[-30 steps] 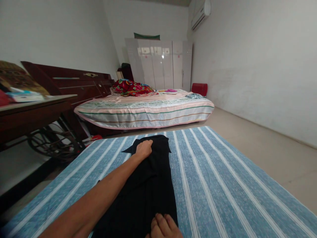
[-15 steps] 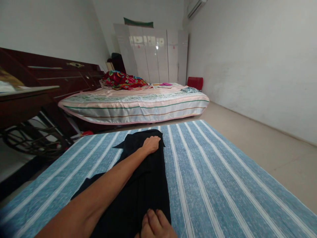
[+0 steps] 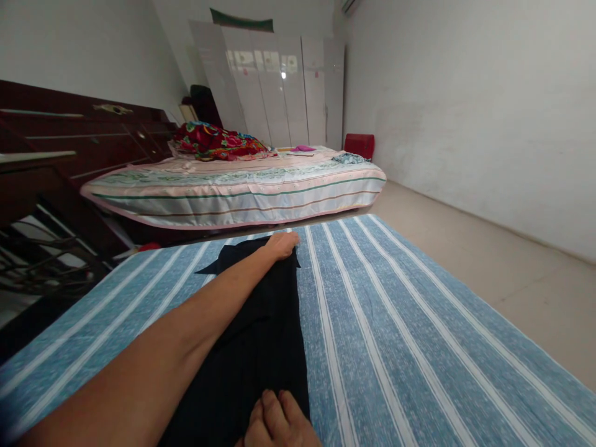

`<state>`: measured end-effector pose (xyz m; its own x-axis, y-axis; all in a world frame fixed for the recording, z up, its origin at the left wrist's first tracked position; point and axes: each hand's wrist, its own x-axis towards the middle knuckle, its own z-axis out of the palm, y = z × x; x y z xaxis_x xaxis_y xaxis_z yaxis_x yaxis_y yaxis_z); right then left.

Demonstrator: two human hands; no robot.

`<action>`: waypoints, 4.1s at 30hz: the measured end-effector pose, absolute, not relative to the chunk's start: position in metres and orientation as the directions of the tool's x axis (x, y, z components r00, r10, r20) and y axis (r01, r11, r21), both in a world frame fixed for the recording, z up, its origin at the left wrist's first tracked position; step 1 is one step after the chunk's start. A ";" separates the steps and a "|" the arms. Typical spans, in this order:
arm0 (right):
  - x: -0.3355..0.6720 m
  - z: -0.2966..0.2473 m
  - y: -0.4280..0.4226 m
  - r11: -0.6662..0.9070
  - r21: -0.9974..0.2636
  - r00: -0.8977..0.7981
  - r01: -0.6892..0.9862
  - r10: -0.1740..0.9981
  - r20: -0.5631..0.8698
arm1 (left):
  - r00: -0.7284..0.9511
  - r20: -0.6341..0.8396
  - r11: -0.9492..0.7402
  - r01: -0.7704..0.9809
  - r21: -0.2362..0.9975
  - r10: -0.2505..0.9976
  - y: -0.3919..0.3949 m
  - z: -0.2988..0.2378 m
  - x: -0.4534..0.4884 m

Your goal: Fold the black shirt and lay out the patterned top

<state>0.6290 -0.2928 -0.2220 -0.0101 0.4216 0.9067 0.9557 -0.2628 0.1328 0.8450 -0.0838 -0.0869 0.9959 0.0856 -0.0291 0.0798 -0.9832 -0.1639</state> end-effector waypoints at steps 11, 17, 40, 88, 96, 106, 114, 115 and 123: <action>0.626 -0.239 -0.293 -0.232 0.032 0.081 0.972 0.461 0.883 | 0.996 -0.042 -0.967 0.068 -0.247 0.080 -0.068 -0.086 0.862; 0.623 -0.235 -0.298 -0.203 0.033 0.076 0.979 0.505 0.859 | 0.986 0.052 -0.958 0.163 -0.236 0.155 -0.068 -0.105 0.862; 0.618 -0.202 -0.305 -0.225 0.032 0.111 0.974 0.591 0.799 | 0.998 0.012 -0.989 0.067 -0.133 0.066 -0.073 -0.121 0.821; 0.533 -0.097 -0.449 -0.229 -0.253 0.336 0.940 0.749 0.571 | 0.978 0.192 -0.877 -0.159 0.454 -0.078 -0.288 -0.069 0.375; 0.464 -0.138 -0.465 -0.412 -0.199 0.455 0.889 0.756 0.471 | 0.982 0.184 -0.886 -0.131 0.444 -0.054 -0.282 -0.070 0.384; 0.490 -0.121 -0.483 -0.124 -0.782 0.645 0.611 0.650 0.401 | 0.989 0.130 -0.916 -0.122 0.382 -0.077 -0.261 -0.064 0.399; 0.495 -0.109 -0.497 -0.062 -0.912 0.747 0.405 0.598 0.291 | 0.981 0.121 -0.949 -0.180 0.260 -0.153 -0.269 -0.068 0.448; 0.495 -0.110 -0.497 -0.062 -0.908 0.738 0.414 0.607 0.295 | 0.976 0.136 -0.951 -0.197 0.236 -0.168 -0.270 -0.071 0.454; 0.494 -0.099 -0.500 -0.004 -0.793 0.574 0.609 0.692 0.437 | 0.914 0.193 -0.930 -0.368 0.025 -0.356 -0.270 -0.085 0.467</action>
<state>0.4941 -0.5000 -0.0992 0.5744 0.6921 0.4370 0.6086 -0.0041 -0.7934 0.4665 -0.2698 -0.0845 0.9141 -0.3564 0.1932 -0.3676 -0.9296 0.0247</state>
